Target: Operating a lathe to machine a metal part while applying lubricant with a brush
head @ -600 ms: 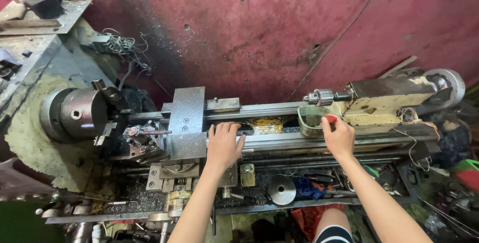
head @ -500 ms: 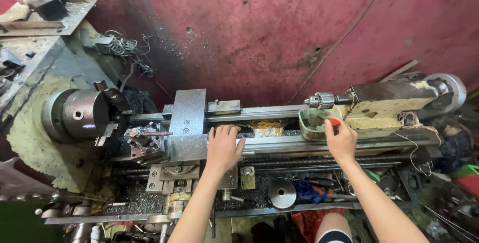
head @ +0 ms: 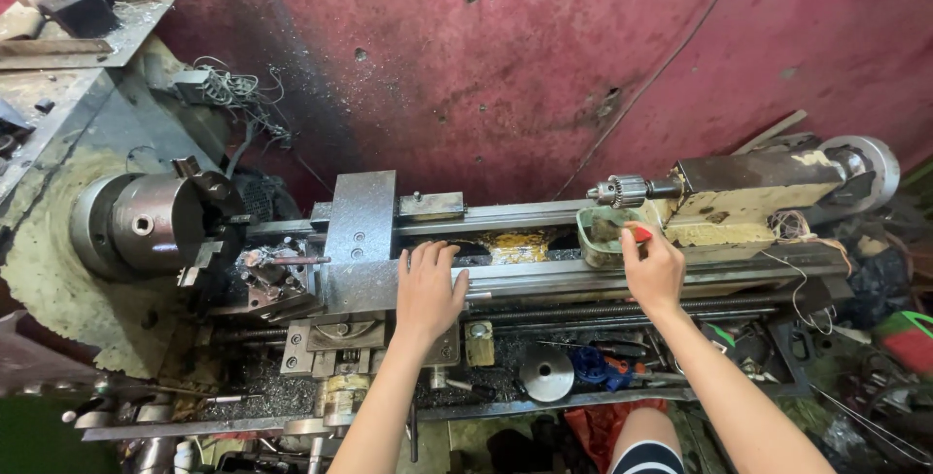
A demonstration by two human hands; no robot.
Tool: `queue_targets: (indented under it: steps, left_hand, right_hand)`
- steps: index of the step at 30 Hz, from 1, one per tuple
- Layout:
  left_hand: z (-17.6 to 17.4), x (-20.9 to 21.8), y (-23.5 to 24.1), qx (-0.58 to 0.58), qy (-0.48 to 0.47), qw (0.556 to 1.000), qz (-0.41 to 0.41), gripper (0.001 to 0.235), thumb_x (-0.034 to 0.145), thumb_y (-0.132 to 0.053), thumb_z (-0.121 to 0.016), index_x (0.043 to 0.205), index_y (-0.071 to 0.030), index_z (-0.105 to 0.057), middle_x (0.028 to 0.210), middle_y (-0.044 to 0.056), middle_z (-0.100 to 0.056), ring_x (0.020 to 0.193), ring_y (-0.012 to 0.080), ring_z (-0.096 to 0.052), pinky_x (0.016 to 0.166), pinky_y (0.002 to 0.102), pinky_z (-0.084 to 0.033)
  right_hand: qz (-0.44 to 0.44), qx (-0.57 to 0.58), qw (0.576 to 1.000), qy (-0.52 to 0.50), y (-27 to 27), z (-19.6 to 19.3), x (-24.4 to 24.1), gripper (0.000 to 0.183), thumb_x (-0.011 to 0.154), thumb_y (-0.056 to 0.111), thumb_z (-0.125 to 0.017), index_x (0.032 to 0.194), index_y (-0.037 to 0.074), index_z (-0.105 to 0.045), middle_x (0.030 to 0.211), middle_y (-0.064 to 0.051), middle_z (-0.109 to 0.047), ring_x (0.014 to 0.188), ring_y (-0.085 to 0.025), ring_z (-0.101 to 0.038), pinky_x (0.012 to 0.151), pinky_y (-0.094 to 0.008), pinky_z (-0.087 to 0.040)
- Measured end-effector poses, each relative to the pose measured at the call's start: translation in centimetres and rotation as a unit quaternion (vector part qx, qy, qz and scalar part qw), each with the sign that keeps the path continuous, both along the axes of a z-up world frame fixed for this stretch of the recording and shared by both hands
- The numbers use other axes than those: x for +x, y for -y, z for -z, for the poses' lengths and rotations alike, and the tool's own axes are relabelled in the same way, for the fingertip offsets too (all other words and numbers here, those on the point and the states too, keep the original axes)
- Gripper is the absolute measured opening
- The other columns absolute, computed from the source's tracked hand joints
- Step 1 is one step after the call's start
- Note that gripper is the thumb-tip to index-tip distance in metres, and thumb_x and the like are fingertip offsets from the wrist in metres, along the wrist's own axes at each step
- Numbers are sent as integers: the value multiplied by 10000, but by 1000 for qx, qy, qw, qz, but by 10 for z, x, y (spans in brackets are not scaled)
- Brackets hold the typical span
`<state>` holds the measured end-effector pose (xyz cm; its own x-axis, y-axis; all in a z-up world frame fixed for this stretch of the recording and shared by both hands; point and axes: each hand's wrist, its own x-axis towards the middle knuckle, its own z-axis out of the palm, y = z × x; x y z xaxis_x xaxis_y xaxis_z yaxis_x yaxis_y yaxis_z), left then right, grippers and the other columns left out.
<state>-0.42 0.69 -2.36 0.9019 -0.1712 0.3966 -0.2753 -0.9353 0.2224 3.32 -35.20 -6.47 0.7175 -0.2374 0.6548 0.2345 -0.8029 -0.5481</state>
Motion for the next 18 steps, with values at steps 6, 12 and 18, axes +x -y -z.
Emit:
queue_targets:
  steps: [6, 12, 18]
  left_hand:
    - [-15, -12, 0, -32, -6, 999, -4, 406, 933, -282, -658, 1303, -121, -614, 1257, 111, -619, 1316, 318, -522, 1141, 614, -331]
    - [-20, -57, 8, -201, 121, 972, -22, 376, 922, -109, -640, 1294, -61, -627, 1397, 127, -626, 1361, 272, -528, 1221, 514, -318]
    - [2, -126, -22, -268, 214, 928, -143, 301, 921, -80, -624, 1211, -5, -653, 1279, 143, -686, 1238, 251, -578, 1136, 387, -400]
  right_hand:
    - [28, 1, 999, 42, 0, 6, 2, 57, 1010, 152, -750, 1047, 193, -765, 722, -30, -726, 687, -267, -714, 706, -374, -566]
    - [-32, 42, 999, -2, -3, 8, -3, 147, 1049, 107, -638, 1158, 49, -719, 864, -63, -764, 695, -127, -680, 578, -263, -552]
    - [-62, 56, 991, 104, -39, -14, -36, 118, 1022, 102, -664, 1114, 62, -727, 828, -32, -762, 758, -149, -746, 772, -298, -576]
